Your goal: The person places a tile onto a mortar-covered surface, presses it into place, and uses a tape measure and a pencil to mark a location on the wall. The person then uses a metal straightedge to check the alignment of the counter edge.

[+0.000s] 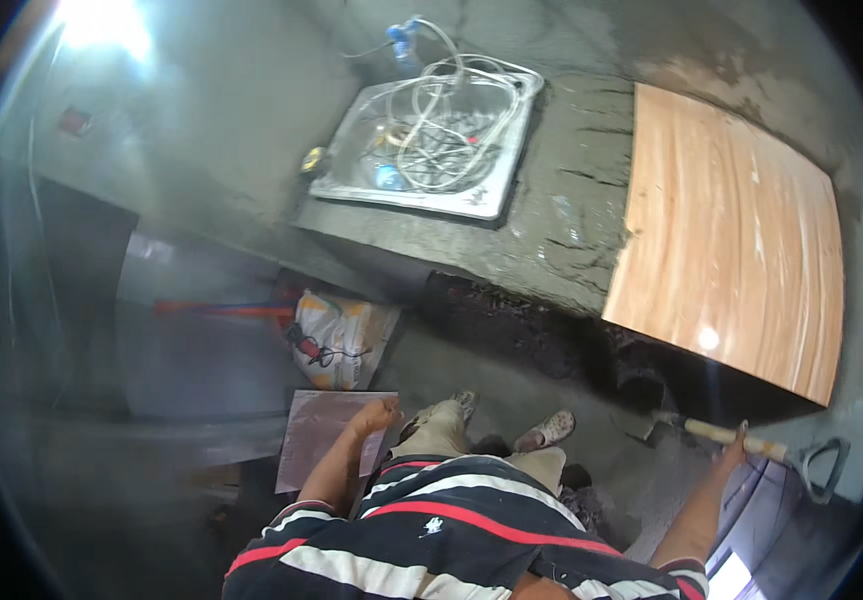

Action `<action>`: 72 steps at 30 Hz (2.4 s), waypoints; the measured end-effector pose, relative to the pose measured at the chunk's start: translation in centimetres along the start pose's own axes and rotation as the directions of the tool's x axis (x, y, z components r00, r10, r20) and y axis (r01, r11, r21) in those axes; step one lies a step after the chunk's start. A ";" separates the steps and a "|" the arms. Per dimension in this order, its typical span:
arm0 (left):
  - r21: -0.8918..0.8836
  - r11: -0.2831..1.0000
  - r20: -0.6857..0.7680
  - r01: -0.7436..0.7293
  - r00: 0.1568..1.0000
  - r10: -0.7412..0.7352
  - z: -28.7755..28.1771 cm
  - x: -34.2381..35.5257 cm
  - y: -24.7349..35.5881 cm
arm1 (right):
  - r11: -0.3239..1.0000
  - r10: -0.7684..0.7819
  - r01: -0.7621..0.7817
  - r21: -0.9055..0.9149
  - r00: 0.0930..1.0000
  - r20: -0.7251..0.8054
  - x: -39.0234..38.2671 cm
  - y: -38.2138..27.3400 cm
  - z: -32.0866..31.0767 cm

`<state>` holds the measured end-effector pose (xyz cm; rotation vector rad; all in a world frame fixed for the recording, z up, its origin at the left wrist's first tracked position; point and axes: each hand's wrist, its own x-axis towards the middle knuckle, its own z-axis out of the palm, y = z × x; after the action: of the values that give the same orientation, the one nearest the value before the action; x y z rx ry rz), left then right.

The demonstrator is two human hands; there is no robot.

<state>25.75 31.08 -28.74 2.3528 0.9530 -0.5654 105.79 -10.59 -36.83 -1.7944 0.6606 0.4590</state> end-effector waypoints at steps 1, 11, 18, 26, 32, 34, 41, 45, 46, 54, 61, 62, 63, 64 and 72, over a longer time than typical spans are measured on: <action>-0.208 0.974 -0.054 0.092 0.993 -0.105 -1.0 1.0 -0.3 | 0.998 -0.059 0.059 0.002 0.996 -0.066 1.9 0.0 -1.9; -0.677 0.735 -0.470 0.023 0.756 -0.456 -26.7 10.0 -5.9 | 0.773 0.559 -0.562 -0.295 0.384 0.735 -1.4 18.3 -4.3; -0.329 0.944 -0.782 -0.032 0.570 -0.253 -47.5 17.4 -14.7 | 0.233 0.472 0.760 -0.607 0.457 0.754 -30.0 25.3 10.5; -0.045 0.916 -0.688 0.399 0.652 -0.318 -55.5 26.8 -18.8 | 0.536 0.738 0.336 -0.774 0.259 0.623 -47.8 15.2 17.6; 0.108 0.853 -0.771 0.511 0.585 -0.253 -55.2 30.5 -19.9 | 0.651 0.578 0.248 -0.717 0.450 0.681 -55.9 4.5 25.1; 0.127 0.846 -0.779 0.518 0.580 -0.238 -55.2 30.8 -19.7 | 0.632 0.507 0.405 -0.660 0.428 0.748 -56.3 3.1 27.3; -0.125 0.917 -0.848 0.378 0.440 -0.296 -54.5 28.1 -18.3 | 0.735 0.293 0.596 -0.323 0.150 0.944 -57.1 -4.5 38.2; -0.205 0.974 -0.978 0.100 0.021 -0.208 -52.2 22.9 -20.3 | 0.595 0.075 0.797 -0.105 0.075 0.994 -60.9 -11.0 47.0; -0.329 0.944 -0.944 -0.027 -0.019 -0.329 -51.1 21.6 -18.9 | 0.594 0.010 0.798 -0.098 0.114 0.993 -61.1 -12.2 49.4; -0.468 -0.591 -0.141 -0.657 0.716 -0.684 -34.1 7.3 -10.7 | 0.527 -0.339 0.843 0.104 0.096 0.936 -64.8 -16.8 74.9; -0.371 -0.593 0.111 -0.715 0.600 -0.793 -17.6 -1.6 -4.6 | -0.133 -0.319 0.991 0.019 -0.061 0.946 -64.5 -12.0 89.8; -0.377 -0.560 0.099 -0.738 0.569 -0.816 -18.0 -2.9 -3.3 | -0.143 -0.343 0.990 -0.013 -0.038 0.939 -64.0 -12.1 90.9; -0.373 -0.554 0.111 -0.744 0.557 -0.823 -18.1 -3.4 -2.8 | -0.151 -0.371 0.987 -0.057 -0.003 0.929 -63.3 -11.8 91.8; -0.359 -0.524 0.154 -0.772 0.505 -0.850 -18.4 -4.0 -2.3 | -0.151 -0.356 0.988 -0.039 -0.018 0.934 -63.8 -11.8 92.1; -0.408 -0.669 0.068 -0.621 0.711 -0.700 -19.6 -5.8 -6.0 | 0.055 -0.186 0.982 -0.183 0.190 0.964 -64.2 -10.8 94.9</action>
<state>20.97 43.84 -12.35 -0.1060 1.0012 1.2769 64.80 95.52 -19.52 -2.2148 -1.4855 0.8332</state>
